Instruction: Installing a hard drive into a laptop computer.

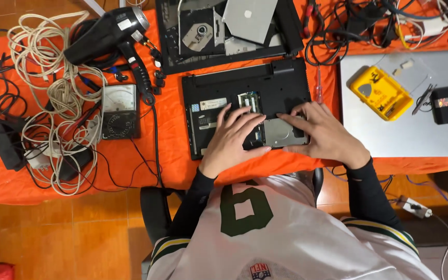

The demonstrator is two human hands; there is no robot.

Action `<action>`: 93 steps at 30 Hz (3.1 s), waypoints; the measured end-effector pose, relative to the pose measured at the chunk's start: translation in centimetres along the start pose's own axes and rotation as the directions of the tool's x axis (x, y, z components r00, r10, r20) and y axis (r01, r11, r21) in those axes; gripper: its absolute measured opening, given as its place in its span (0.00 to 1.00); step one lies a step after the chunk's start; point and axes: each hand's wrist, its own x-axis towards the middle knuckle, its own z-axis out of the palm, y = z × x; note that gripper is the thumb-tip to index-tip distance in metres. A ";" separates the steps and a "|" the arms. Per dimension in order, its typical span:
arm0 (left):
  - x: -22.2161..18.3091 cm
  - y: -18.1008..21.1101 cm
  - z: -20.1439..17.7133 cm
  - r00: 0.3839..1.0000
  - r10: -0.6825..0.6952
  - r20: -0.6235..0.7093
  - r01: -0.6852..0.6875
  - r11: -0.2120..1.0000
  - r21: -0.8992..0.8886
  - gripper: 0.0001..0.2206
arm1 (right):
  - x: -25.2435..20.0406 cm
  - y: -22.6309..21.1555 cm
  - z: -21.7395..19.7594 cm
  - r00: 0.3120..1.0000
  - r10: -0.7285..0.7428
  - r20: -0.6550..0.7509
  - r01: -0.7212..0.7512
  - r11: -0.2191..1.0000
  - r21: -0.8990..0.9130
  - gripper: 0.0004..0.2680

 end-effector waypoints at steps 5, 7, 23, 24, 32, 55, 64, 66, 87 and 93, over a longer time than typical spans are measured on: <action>-0.7 -0.3 1.1 1.000 0.015 -0.006 -0.015 0.999 0.051 0.26 | -0.3 -0.8 0.2 1.000 0.024 -0.016 -0.025 0.999 -0.025 0.29; -0.8 -0.5 1.3 1.000 0.014 -0.007 -0.014 0.998 0.055 0.26 | -0.5 -1.0 0.4 0.998 0.053 -0.021 -0.053 0.998 -0.019 0.30; -1.0 -0.8 2.1 0.999 0.051 -0.004 -0.050 0.995 0.091 0.22 | -1.7 -0.9 2.0 0.980 0.066 -0.190 -0.069 0.998 -0.012 0.22; -1.0 -0.8 2.2 0.998 0.061 -0.008 -0.060 0.994 0.095 0.22 | -1.7 -0.9 2.0 0.978 0.066 -0.196 -0.069 0.998 -0.010 0.22; -1.0 -0.2 1.3 0.992 0.116 0.043 -0.118 0.992 0.053 0.15 | -1.5 -1.6 1.6 0.976 0.121 -0.183 -0.114 0.992 0.045 0.21; -1.0 -0.5 2.2 0.988 0.149 0.040 -0.150 0.988 0.029 0.13 | -4.9 -0.1 2.5 0.915 0.237 -0.328 -0.274 0.959 -0.074 0.21; -0.8 0.4 2.3 0.993 0.120 0.016 -0.121 0.993 0.016 0.12 | -4.7 -0.5 2.9 0.905 0.244 -0.347 -0.260 0.966 0.003 0.20; -0.6 0.8 2.7 0.994 0.106 -0.008 -0.106 0.994 -0.001 0.13 | -4.7 -0.8 2.9 0.895 0.292 -0.338 -0.308 0.951 0.006 0.19; 0.2 0.6 2.7 0.971 0.229 0.068 -0.237 0.959 0.158 0.19 | -4.5 -1.6 3.5 0.846 0.391 -0.364 -0.400 0.915 0.053 0.19; 0.4 1.2 2.4 0.970 0.205 0.133 -0.223 0.965 0.137 0.17 | -5.7 -1.5 6.3 0.842 0.195 -0.504 -0.230 0.973 -0.008 0.09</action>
